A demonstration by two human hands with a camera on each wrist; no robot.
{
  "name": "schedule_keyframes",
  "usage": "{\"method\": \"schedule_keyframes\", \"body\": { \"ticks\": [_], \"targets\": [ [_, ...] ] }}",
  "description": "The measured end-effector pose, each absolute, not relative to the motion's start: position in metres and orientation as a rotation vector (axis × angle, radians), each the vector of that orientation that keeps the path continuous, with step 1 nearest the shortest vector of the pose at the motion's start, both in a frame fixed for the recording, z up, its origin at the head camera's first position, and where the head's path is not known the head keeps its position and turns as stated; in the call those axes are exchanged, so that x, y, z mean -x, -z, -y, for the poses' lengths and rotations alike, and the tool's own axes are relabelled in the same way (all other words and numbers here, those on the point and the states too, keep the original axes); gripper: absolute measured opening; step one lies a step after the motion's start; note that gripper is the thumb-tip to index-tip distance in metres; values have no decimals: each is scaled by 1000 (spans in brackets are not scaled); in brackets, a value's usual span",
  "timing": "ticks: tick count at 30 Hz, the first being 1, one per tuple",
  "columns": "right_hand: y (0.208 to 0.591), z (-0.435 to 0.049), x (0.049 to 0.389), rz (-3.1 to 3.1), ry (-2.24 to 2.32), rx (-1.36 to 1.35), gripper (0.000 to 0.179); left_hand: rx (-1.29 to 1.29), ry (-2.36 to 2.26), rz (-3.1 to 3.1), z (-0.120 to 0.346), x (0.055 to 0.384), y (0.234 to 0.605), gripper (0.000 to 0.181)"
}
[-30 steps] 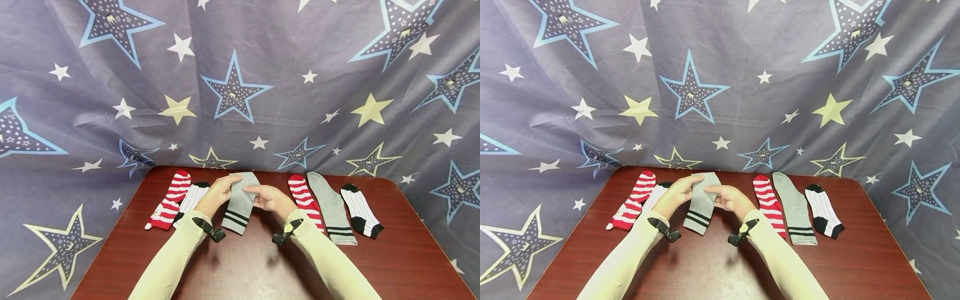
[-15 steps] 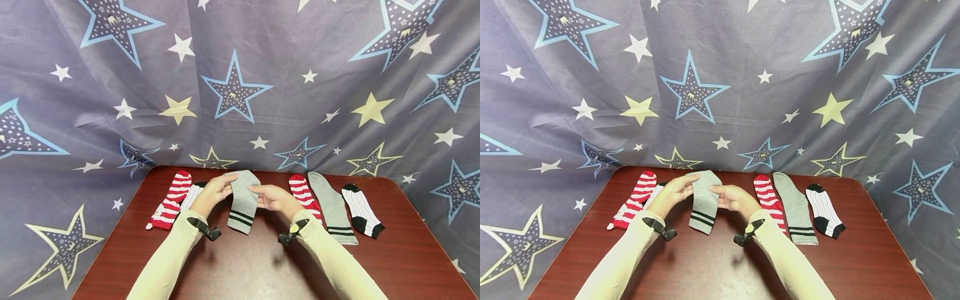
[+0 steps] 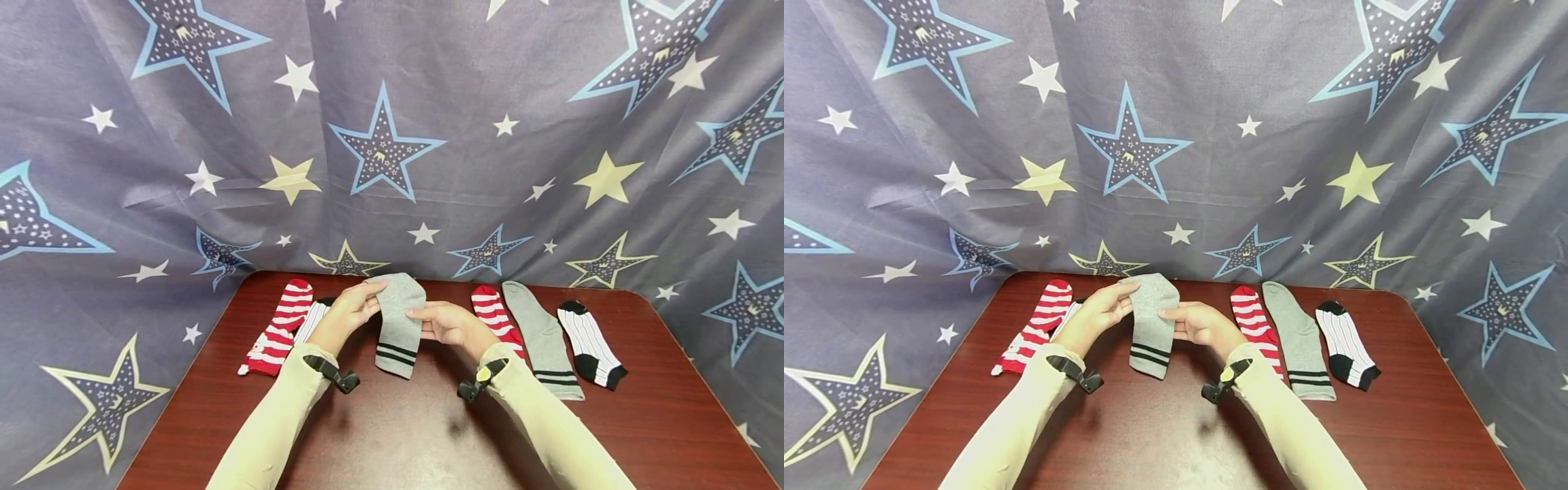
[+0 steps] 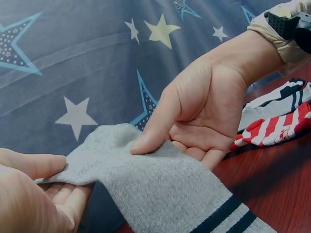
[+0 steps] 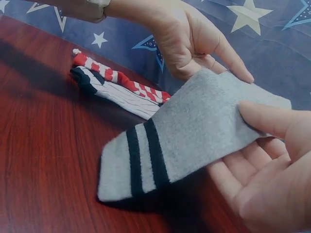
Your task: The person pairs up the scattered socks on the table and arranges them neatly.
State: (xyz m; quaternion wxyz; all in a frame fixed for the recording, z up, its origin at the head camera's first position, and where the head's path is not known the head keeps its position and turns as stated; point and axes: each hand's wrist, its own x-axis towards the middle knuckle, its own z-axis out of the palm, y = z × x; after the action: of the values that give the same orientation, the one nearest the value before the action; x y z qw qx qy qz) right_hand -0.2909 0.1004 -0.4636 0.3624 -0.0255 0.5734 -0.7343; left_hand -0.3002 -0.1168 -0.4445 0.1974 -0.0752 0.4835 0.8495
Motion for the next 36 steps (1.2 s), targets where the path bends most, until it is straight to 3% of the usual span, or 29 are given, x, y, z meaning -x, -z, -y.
{"method": "schedule_keyframes", "body": {
  "ticks": [17, 25, 36],
  "targets": [
    [470, -105, 290, -1454, 1874, 99, 29, 259, -2548, -1323, 120, 307, 449, 16],
    [475, -104, 288, -1456, 1875, 139, 21, 276, -2656, -1272, 118, 308, 451, 37],
    [475, -114, 287, -1402, 1856, 200, 25, 332, -2670, -1234, 125, 314, 447, 22]
  ]
}}
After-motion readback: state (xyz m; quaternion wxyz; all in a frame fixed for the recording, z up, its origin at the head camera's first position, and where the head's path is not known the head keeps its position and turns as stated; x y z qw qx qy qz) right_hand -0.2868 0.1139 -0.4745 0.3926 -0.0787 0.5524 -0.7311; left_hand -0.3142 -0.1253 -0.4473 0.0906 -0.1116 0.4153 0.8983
